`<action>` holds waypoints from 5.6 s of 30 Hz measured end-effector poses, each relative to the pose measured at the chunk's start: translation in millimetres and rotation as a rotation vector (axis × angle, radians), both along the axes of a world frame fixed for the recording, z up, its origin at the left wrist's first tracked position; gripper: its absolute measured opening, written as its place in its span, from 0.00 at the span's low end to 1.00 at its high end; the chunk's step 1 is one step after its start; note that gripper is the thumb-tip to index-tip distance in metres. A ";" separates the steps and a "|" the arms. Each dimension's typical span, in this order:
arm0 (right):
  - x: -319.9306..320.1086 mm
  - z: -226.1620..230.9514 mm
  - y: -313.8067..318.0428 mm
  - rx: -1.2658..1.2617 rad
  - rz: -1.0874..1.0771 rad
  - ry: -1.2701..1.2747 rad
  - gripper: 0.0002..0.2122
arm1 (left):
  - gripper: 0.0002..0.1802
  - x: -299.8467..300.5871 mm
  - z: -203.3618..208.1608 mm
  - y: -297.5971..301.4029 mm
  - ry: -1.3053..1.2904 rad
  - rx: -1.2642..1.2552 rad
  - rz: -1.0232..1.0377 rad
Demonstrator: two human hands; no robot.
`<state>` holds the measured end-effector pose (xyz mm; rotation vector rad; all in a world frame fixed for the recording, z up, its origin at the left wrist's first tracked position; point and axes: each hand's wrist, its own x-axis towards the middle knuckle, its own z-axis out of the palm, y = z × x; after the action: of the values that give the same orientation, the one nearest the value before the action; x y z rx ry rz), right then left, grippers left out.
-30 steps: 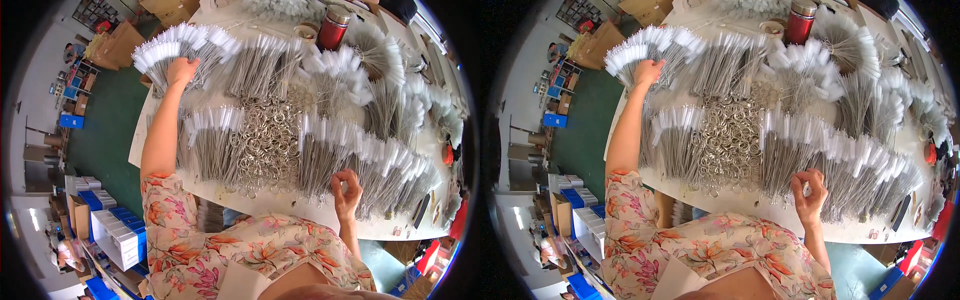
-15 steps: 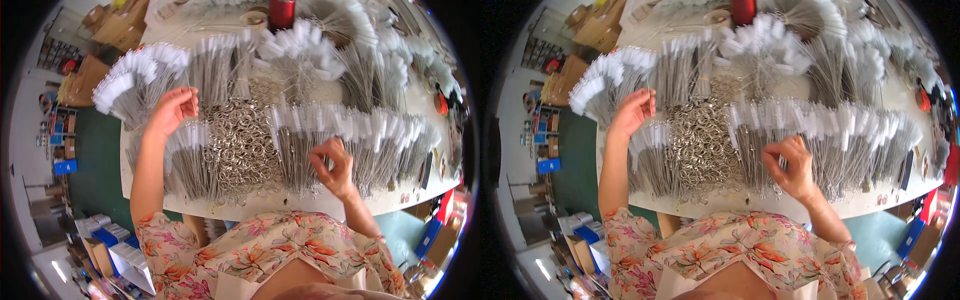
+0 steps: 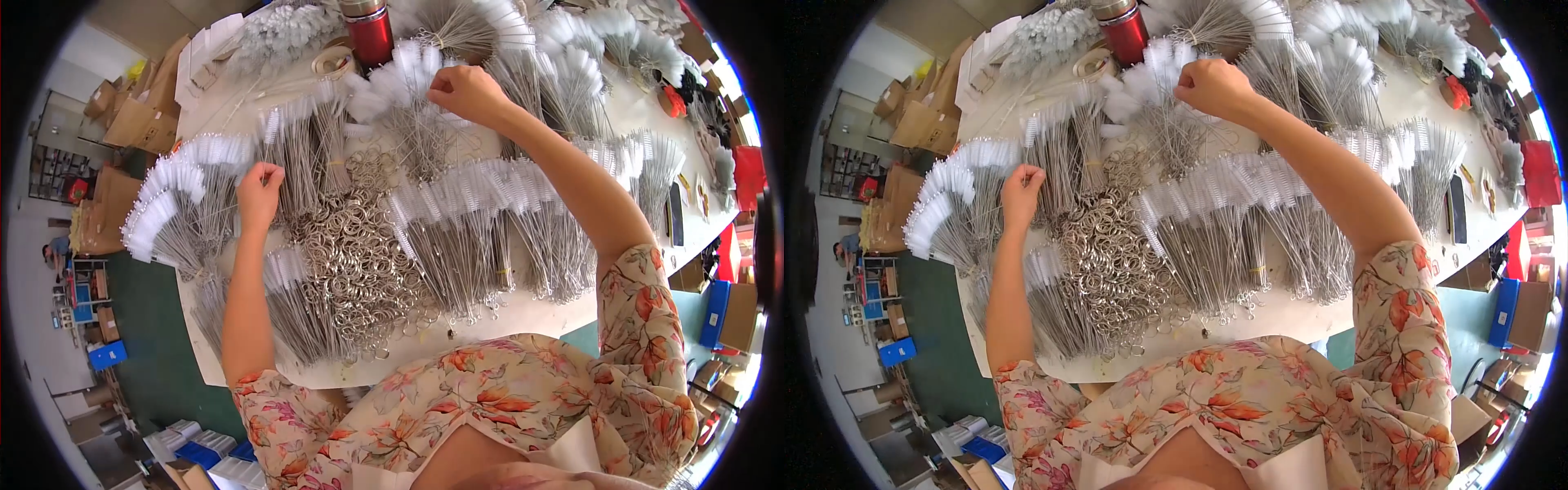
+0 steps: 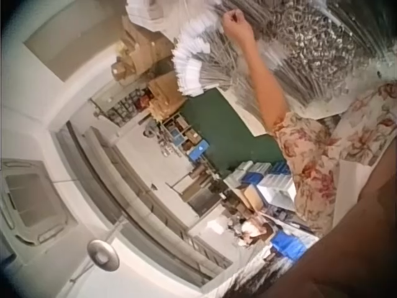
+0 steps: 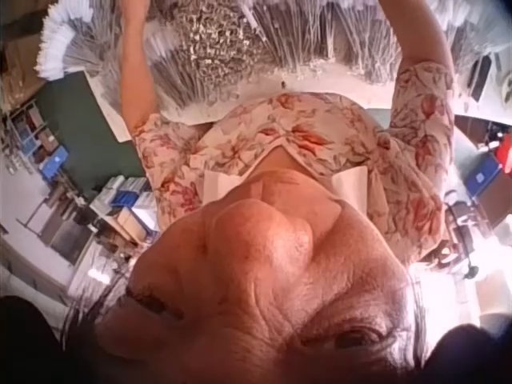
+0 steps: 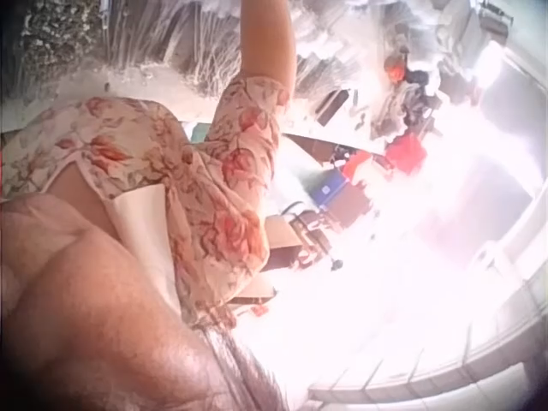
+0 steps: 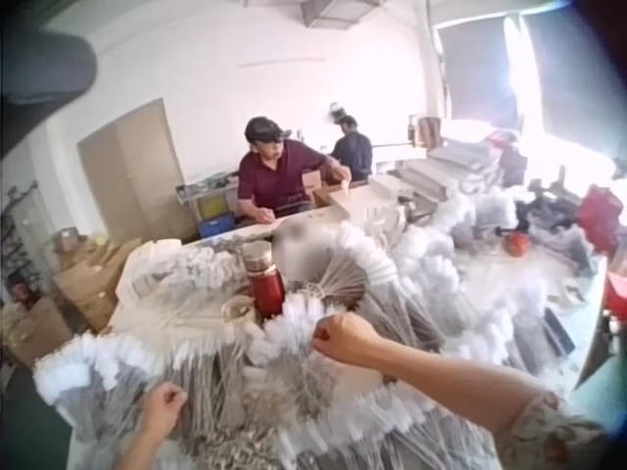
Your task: Attaching metal rings to the ends of small white cleaning brushes.
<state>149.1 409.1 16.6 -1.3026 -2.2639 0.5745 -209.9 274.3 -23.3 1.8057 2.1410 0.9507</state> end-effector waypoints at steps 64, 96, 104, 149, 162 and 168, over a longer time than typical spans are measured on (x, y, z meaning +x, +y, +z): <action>90.5 36.9 14.7 0.052 -0.242 -0.487 0.12 | 0.14 79.5 23.3 -322.2 -1.275 0.235 0.380; -7.3 -43.6 -270.9 -1.421 0.251 1.649 0.09 | 0.14 237.8 -24.0 -206.2 -0.163 0.751 -0.382; 86.9 18.9 -255.6 -0.271 0.462 -0.180 0.07 | 0.11 225.6 -65.5 -250.6 -0.259 0.458 -0.364; 15.9 -5.4 -298.7 -0.857 0.312 0.785 0.05 | 0.08 218.1 6.5 -222.7 -0.936 0.259 -0.268; 14.8 -1.6 -322.6 -0.172 0.470 0.718 0.03 | 0.07 209.8 23.0 -234.9 -0.541 0.363 -0.350; 11.9 -13.8 -321.8 0.613 0.537 0.386 0.10 | 0.09 194.1 24.3 -240.8 -1.390 -0.031 -0.527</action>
<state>160.9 87.2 2.8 -0.2607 -2.1846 0.2292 -15.7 33.5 1.0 0.9629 0.7650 1.3583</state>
